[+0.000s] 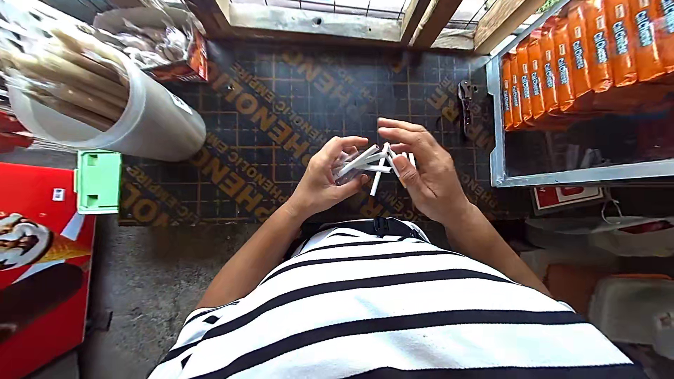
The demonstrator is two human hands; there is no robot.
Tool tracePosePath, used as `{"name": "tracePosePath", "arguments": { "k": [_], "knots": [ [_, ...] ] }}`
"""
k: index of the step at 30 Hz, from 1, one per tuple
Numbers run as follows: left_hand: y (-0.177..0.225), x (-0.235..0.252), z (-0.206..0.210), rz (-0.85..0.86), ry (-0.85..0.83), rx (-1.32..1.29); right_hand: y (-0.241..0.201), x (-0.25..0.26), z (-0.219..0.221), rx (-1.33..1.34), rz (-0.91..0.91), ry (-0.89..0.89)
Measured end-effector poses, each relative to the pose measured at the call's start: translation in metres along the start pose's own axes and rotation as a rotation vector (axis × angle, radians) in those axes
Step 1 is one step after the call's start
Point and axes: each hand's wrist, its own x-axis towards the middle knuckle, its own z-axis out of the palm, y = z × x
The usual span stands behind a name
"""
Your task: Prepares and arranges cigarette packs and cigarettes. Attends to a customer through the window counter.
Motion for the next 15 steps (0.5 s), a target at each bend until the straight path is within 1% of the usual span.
{"name": "tracePosePath", "arguments": {
  "k": [2,3,4,6,7,9,11,13,15],
  "knots": [
    [0.002,-0.005,-0.01,-0.034,0.027,-0.147,0.009,-0.014,-0.003,-0.209,0.03,0.051],
    [0.001,-0.008,-0.013,-0.03,0.038,-0.246,0.014,-0.02,-0.004,-0.313,0.022,0.024],
    [0.0,-0.009,-0.015,0.001,0.031,-0.311,0.017,-0.024,-0.005,-0.392,-0.003,-0.044],
    [0.0,-0.01,-0.014,0.08,-0.007,-0.329,0.022,-0.024,0.0,-0.49,-0.109,-0.221],
    [0.001,-0.009,-0.012,0.091,-0.015,-0.336,0.025,-0.023,0.004,-0.516,-0.172,-0.297],
    [0.0,-0.009,-0.01,0.097,-0.015,-0.299,0.031,-0.018,0.013,-0.554,-0.29,-0.399],
    [-0.003,-0.007,-0.012,0.108,-0.04,-0.193,0.035,-0.012,0.019,-0.549,-0.372,-0.411],
    [-0.003,-0.008,-0.014,0.1,-0.062,-0.091,0.034,-0.007,0.019,-0.573,-0.391,-0.446],
    [-0.003,-0.01,-0.015,0.072,-0.051,-0.052,0.033,-0.003,0.02,-0.589,-0.4,-0.491]
  ]
}}
